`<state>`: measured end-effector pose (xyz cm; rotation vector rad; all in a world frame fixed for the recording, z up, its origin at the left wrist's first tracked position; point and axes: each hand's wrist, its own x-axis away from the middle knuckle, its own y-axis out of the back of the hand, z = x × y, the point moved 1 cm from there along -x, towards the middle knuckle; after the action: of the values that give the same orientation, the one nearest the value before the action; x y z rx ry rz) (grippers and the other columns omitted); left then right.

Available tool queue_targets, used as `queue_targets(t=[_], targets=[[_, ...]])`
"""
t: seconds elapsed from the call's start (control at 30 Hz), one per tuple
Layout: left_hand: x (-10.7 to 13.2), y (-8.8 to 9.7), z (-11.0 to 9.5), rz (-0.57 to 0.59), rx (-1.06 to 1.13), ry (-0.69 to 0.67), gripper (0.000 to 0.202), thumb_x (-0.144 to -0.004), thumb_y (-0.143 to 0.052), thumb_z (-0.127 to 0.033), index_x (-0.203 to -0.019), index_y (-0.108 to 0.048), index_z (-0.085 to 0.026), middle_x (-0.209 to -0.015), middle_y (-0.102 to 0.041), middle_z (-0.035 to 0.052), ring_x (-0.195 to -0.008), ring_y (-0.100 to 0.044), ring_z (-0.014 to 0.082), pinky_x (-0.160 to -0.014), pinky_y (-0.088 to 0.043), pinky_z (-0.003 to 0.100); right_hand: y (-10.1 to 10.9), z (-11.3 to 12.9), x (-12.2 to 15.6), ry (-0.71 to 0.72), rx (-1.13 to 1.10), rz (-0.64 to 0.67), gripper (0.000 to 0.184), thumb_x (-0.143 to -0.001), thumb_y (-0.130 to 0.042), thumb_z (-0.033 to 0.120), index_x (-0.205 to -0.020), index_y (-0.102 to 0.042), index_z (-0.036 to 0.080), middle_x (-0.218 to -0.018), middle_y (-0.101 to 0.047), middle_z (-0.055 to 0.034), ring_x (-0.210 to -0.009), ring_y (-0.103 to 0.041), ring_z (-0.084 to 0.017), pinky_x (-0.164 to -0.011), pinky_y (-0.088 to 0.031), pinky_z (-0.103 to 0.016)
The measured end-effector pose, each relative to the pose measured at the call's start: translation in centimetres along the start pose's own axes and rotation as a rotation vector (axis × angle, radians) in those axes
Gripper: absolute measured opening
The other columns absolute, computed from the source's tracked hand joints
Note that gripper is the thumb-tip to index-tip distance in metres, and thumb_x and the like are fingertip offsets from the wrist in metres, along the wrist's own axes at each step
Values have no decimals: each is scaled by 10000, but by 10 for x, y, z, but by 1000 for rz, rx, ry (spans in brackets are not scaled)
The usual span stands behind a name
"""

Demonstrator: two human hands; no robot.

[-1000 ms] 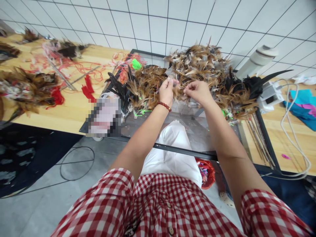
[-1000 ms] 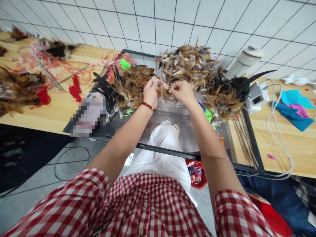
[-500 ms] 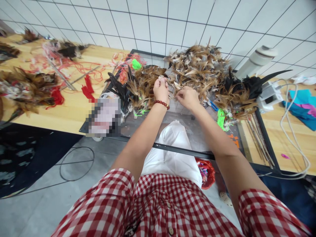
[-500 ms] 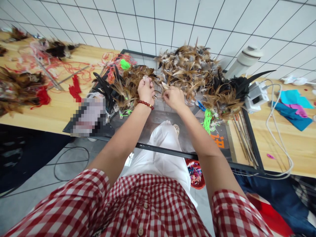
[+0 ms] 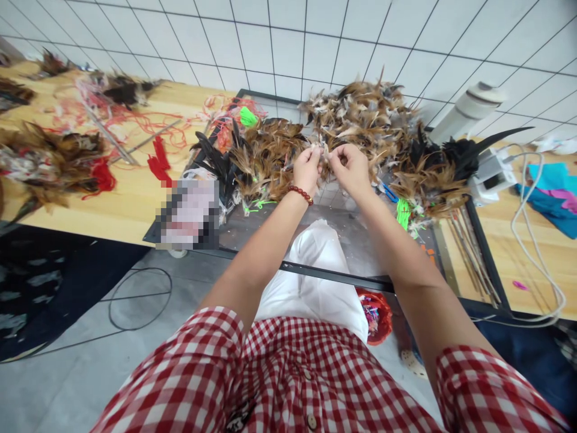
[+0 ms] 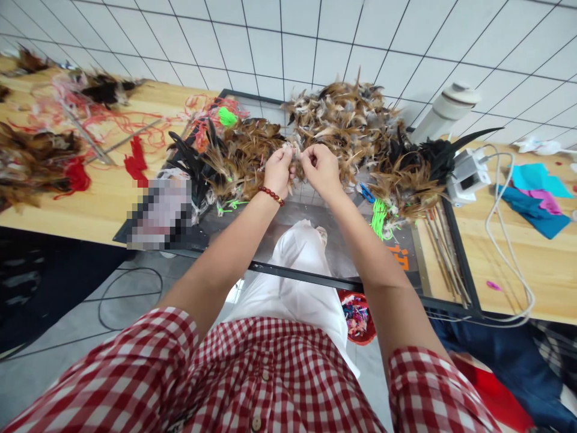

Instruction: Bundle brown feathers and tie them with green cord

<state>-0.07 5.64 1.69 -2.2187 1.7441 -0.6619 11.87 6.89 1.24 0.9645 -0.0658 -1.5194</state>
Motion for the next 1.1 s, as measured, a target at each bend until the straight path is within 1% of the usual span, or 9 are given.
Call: queue_targets(t=[0.2, 0.37, 0.47, 0.57, 0.7, 0.83, 0.93, 1.03, 1.1], targets=[[0, -2, 5, 72, 17, -2, 268, -902, -738, -431, -938, -681, -172, -646, -542, -52, -522, -469, 28, -487, -327, 156, -1, 1, 1, 65, 91, 1, 294, -962, -539, 441, -816, -629, 202, -833, -619, -56, -811, -566, -192, -768, -469, -343], [-8, 0, 13, 81, 13, -26, 278, -903, -734, -435, -889, -664, -167, -628, -523, -46, -573, -519, 53, -540, -383, 160, 1, 5, 3, 49, 81, 25, 269, -908, -613, 439, -775, -627, 205, -827, -643, -59, -807, -582, -198, -794, -492, -362], [-16, 4, 16, 68, -50, -99, 258, -913, -724, -419, -869, -669, -171, -689, -590, -27, -644, -554, 67, -606, -434, 172, 6, 5, 0, -2, -11, -10, 295, -894, -642, 483, -802, -646, 203, -793, -647, -35, -777, -589, -178, -774, -509, -344], [-21, 9, 16, 62, -153, -223, 240, -916, -714, -400, -838, -681, -176, -747, -639, -10, -773, -608, 102, -716, -472, 199, 10, 0, -5, -51, -166, -26, 351, -885, -667, 553, -882, -686, 203, -796, -660, -21, -789, -620, -169, -760, -533, -330], [-20, 10, 15, 145, -225, -336, 255, -906, -728, -383, -769, -666, -177, -741, -640, -2, -846, -624, 137, -814, -485, 242, 9, -7, -10, -70, -379, 32, 463, -811, -733, 665, -966, -736, 229, -836, -700, -18, -859, -684, -189, -788, -580, -351], [-14, 4, 15, 283, -189, -251, 293, -929, -704, -353, -715, -614, -175, -642, -557, -17, -733, -595, 123, -765, -486, 251, 8, -14, -12, -77, -493, 48, 493, -761, -762, 707, -932, -774, 245, -900, -751, -32, -947, -719, -221, -847, -606, -395], [-7, 0, 11, 357, -159, -162, 302, -947, -683, -306, -698, -583, -166, -595, -504, -39, -625, -547, 90, -704, -474, 233, 13, -19, -13, -115, -537, 51, 446, -744, -807, 652, -908, -797, 237, -909, -772, -34, -952, -727, -226, -865, -611, -406], [0, -1, 4, 409, -165, -98, 329, -940, -692, -281, -668, -554, -158, -558, -477, -58, -541, -510, 60, -638, -450, 203, 21, -19, -13, -137, -564, 128, 412, -730, -846, 575, -965, -804, 239, -901, -771, -19, -929, -724, -213, -846, -616, -397], [4, 0, 0, 446, -182, -50, 327, -917, -724, -280, -666, -556, -154, -543, -477, -63, -518, -516, 54, -607, -439, 190, 28, -17, -11, -139, -588, 188, 431, -697, -870, 571, -960, -799, 237, -910, -764, -15, -894, -720, -201, -819, -620, -385]])
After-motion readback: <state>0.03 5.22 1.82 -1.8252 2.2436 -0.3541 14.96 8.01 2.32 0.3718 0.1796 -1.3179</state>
